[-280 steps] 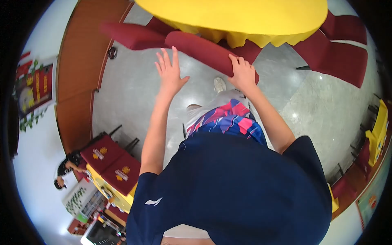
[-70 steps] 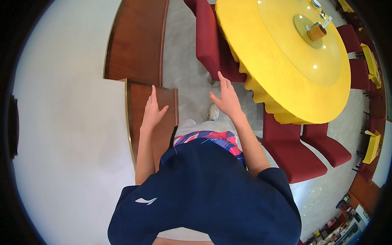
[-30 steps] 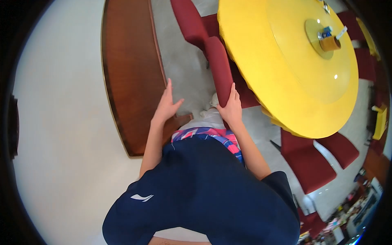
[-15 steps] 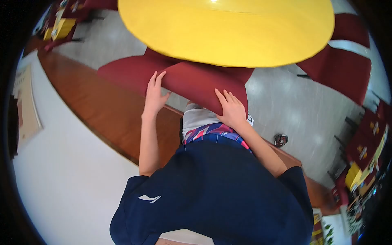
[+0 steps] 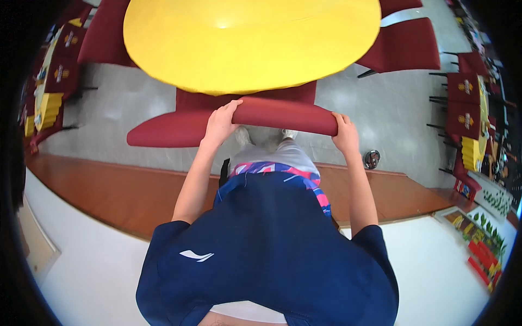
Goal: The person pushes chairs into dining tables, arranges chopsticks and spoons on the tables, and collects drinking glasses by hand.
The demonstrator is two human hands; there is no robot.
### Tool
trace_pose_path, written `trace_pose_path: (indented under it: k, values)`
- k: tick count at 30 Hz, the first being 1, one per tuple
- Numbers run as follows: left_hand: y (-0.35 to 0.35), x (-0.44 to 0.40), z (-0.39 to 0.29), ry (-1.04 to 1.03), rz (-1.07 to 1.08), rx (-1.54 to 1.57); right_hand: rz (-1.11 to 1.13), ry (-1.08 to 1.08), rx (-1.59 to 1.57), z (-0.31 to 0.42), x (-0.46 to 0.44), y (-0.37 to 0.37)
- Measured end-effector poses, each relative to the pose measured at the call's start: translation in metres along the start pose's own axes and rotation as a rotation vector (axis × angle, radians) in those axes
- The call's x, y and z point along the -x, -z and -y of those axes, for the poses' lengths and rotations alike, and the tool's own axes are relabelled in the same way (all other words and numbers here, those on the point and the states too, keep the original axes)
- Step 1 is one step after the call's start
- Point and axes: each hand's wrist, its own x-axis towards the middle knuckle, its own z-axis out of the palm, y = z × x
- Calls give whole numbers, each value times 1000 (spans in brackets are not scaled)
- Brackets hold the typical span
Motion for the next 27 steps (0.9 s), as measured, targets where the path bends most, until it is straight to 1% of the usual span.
trace_pose_path:
  k: [2,4,6,8,9,10,12,16,18,20,22,23,24,26,27]
  values:
    - [1,-7,-4,-14,6,28,-16,-13,-13,1,3,1]
    - [10,-9,-11,27,59,72,-2,-44,17,-5,1,-1]
    - [9,-12,-11,-38,63,60,18,-71,24,-8,1,-6]
    - [2,-15,-11,-222,-64,-95,88,-63,47,-7,1,4]
    - [0,-13,-14,-176,-42,-66,85,-70,36,-7,3,2]
    - [-2,-14,-17,-177,-39,-74,57,-68,38,-8,4,1]
    - [1,-9,-20,-143,18,-189,39,-62,19,-6,14,0]
    - [0,5,-25,-118,72,-250,-4,-145,-14,-6,36,-10]
    - [-8,23,-25,-121,95,-265,3,-171,-43,-4,58,-16]
    - [-15,43,-33,-178,62,-284,-24,-181,-31,-2,80,-8]
    - [-12,61,-48,-195,88,-380,-16,-200,-34,-2,96,-7]
    - [-11,71,-57,-179,132,-378,-2,-220,-37,-2,107,-7]
    - [-15,82,-59,-212,85,-349,2,-217,-40,-3,117,-6]
    - [-16,100,-65,-207,157,-344,59,-220,-3,-3,135,-2]
    - [-16,105,-67,-195,151,-345,61,-206,-2,-2,142,0]
